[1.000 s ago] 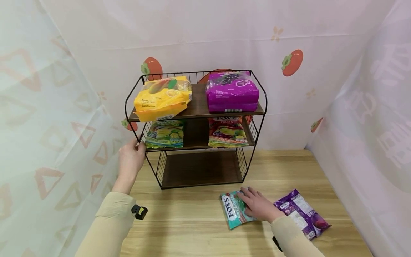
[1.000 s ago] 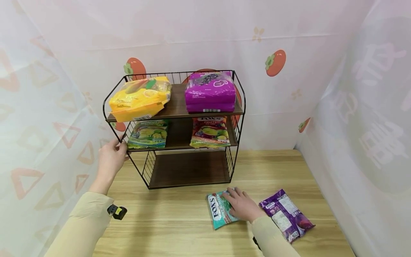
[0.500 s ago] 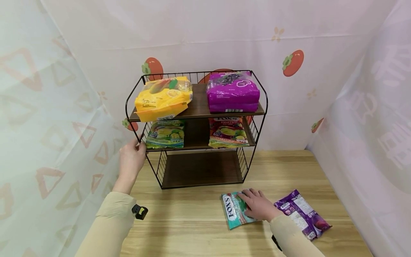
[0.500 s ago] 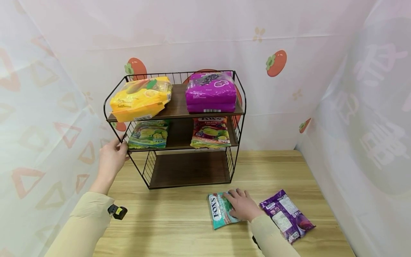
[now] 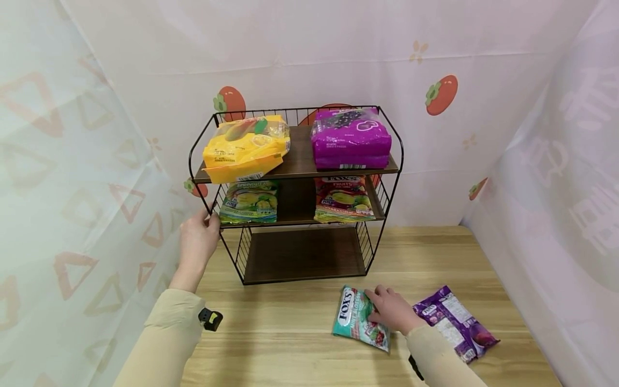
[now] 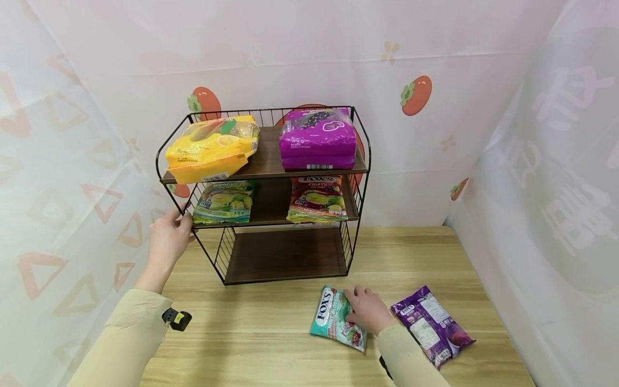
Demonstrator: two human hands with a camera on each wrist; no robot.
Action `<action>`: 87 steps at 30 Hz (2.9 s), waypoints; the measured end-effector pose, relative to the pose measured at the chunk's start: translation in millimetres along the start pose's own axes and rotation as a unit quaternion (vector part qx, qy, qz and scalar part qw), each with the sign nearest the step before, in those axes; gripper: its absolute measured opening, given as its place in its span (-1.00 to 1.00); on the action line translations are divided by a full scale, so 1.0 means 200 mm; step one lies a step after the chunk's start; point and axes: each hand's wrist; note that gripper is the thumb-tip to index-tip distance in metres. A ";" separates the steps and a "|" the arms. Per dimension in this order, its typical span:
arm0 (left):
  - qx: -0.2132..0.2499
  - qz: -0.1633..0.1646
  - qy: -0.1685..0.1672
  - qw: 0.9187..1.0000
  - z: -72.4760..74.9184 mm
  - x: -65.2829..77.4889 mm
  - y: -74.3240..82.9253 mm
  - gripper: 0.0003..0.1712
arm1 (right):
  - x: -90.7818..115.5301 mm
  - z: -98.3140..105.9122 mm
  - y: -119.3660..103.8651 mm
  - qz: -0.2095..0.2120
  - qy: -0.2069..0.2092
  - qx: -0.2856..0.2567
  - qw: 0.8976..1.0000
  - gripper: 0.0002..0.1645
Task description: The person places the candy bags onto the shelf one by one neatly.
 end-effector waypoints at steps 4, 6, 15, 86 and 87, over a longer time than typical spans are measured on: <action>0.000 0.001 -0.001 1.000 0.00 0.00 0.00 -0.55 | 0.01 0.01 -0.01 -0.024 -0.008 -0.009 1.000 -0.17; 0.001 0.001 -0.001 1.000 0.01 0.00 0.00 -0.55 | 0.02 0.01 -0.01 -0.033 -0.009 -0.013 0.999 -0.14; 0.002 0.002 -0.003 1.000 0.00 0.00 0.00 -0.54 | 0.02 -0.02 -0.02 -0.065 -0.005 -0.036 0.997 0.00; -0.005 -0.003 0.002 1.000 0.00 0.00 0.00 -0.56 | 0.00 0.05 -0.05 -0.127 -0.090 -0.478 0.864 -0.33; -0.005 -0.003 0.002 1.000 0.00 0.00 0.00 -0.56 | 0.00 0.05 -0.05 -0.126 -0.091 -0.481 0.863 -0.33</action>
Point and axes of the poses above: each hand's wrist, its own x-axis away from the middle knuckle, its own z-axis out of the back of the hand, y = z × x, and after that the axes turned 2 degrees about y, right-handed
